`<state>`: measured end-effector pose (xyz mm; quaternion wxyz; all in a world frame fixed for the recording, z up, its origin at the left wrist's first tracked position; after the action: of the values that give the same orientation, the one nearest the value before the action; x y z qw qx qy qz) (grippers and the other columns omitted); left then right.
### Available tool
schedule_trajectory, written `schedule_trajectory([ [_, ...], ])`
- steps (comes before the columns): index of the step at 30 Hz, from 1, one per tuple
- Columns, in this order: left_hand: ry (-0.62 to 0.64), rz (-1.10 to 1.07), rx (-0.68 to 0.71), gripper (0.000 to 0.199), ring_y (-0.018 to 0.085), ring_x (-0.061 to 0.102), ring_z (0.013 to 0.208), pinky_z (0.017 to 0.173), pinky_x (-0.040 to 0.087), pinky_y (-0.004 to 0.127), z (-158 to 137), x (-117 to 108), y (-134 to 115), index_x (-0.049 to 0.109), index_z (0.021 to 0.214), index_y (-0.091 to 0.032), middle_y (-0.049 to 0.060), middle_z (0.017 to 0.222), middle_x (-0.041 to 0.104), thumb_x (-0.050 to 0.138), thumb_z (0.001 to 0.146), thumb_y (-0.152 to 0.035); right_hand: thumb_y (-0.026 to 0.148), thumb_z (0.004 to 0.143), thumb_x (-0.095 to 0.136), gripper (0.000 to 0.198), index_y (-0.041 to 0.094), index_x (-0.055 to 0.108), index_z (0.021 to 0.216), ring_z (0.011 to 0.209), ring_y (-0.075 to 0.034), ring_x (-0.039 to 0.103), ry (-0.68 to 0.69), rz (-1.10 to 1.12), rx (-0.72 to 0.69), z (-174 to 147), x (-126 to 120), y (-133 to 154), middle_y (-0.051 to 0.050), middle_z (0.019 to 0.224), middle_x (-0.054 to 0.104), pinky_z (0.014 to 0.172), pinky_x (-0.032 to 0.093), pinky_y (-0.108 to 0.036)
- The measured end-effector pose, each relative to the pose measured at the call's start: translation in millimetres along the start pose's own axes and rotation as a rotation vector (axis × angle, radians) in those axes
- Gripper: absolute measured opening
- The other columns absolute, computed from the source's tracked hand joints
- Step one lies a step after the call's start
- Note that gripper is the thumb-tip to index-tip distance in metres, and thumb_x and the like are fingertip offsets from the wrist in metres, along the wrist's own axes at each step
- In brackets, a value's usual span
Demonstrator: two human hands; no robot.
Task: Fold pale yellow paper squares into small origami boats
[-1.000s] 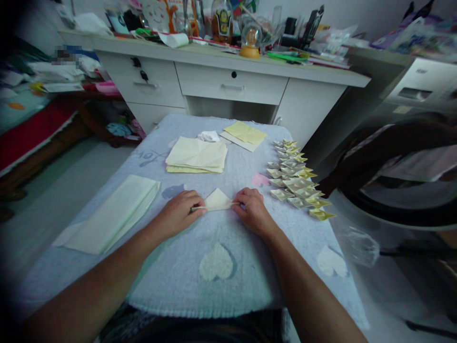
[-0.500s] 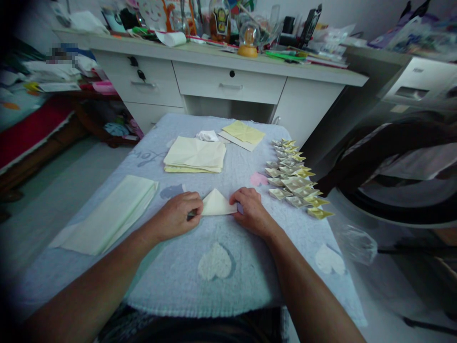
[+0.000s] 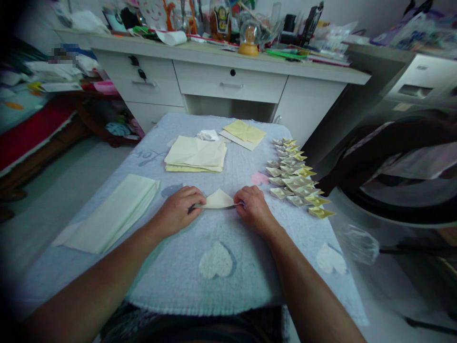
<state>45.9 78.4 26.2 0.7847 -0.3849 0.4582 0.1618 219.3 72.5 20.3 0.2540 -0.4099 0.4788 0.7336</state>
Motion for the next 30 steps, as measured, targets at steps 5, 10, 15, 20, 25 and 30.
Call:
schedule_trajectory([
  [5, -0.115, 0.061, 0.059, 0.012, 0.019, 0.054, 0.084, 0.078, 0.043, 0.033, 0.3, -15.1, -6.7, 0.062, 0.086, -0.017, 0.005, 0.086, 0.064, 0.051, 0.09, -0.014, 0.008, 0.077, 0.055, 0.012, 0.019, 0.059, 0.079, 0.085, -0.022, 0.049, -0.109, 0.022, -0.034, -0.7, -11.0, 5.7, -0.005, 0.082, 0.061, 0.078, 0.037, -0.034],
  [10, -0.039, 0.154, 0.08, 0.012, 0.02, 0.052, 0.083, 0.076, 0.041, 0.034, -1.8, -14.5, -10.0, 0.059, 0.079, -0.018, 0.005, 0.083, 0.062, 0.054, 0.078, -0.008, 0.004, 0.073, 0.055, 0.018, 0.02, 0.061, 0.08, 0.089, -0.023, 0.048, -0.096, 0.003, -0.052, -1.2, -5.7, 9.3, -0.006, 0.087, 0.061, 0.081, 0.037, -0.035],
  [15, 0.175, 0.132, 0.094, 0.016, 0.019, 0.05, 0.077, 0.069, 0.039, 0.031, -5.0, 8.8, -11.9, 0.052, 0.074, -0.019, 0.002, 0.076, 0.057, 0.052, 0.066, -0.005, 0.002, 0.069, 0.054, 0.023, 0.019, 0.063, 0.08, 0.091, -0.023, 0.047, 0.032, -0.037, -0.065, -2.3, 8.8, 9.0, -0.006, 0.091, 0.061, 0.082, 0.034, -0.036],
  [20, 0.244, 0.1, 0.067, 0.014, 0.019, 0.052, 0.078, 0.07, 0.039, 0.031, -5.5, 16.5, -12.6, 0.052, 0.076, -0.02, 0.002, 0.078, 0.057, 0.053, 0.068, -0.008, 0.004, 0.071, 0.056, 0.021, 0.019, 0.065, 0.082, 0.094, -0.023, 0.047, 0.087, -0.068, -0.063, -4.5, 9.0, 9.6, -0.007, 0.095, 0.061, 0.082, 0.033, -0.036],
  [25, 0.25, 0.069, 0.086, 0.004, 0.02, 0.054, 0.081, 0.074, 0.04, 0.032, -5.3, 15.4, -14.2, 0.059, 0.083, -0.019, 0.003, 0.082, 0.06, 0.056, 0.08, -0.017, 0.008, 0.072, 0.062, 0.02, 0.02, 0.066, 0.087, 0.096, -0.023, 0.046, 0.111, -0.047, -0.092, -6.3, 7.5, 14.0, -0.007, 0.1, 0.06, 0.083, 0.033, -0.036],
  [30, 0.246, 0.046, 0.094, 0.008, 0.019, 0.054, 0.08, 0.074, 0.039, 0.031, -4.6, 15.1, -15.5, 0.059, 0.081, -0.019, 0.002, 0.08, 0.06, 0.052, 0.085, -0.017, 0.005, 0.073, 0.063, 0.025, 0.021, 0.067, 0.092, 0.097, -0.022, 0.047, 0.126, 0.012, -0.133, -7.4, 10.3, 21.4, -0.006, 0.101, 0.059, 0.083, 0.034, -0.035],
])
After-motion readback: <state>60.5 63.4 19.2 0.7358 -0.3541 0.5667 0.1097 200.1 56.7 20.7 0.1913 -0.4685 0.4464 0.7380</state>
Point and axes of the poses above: each hand's wrist, its own z-axis towards the middle knuckle, its own x-axis out of the palm, y = z × x, the point moved 8 cm from there along z, towards the middle knuckle
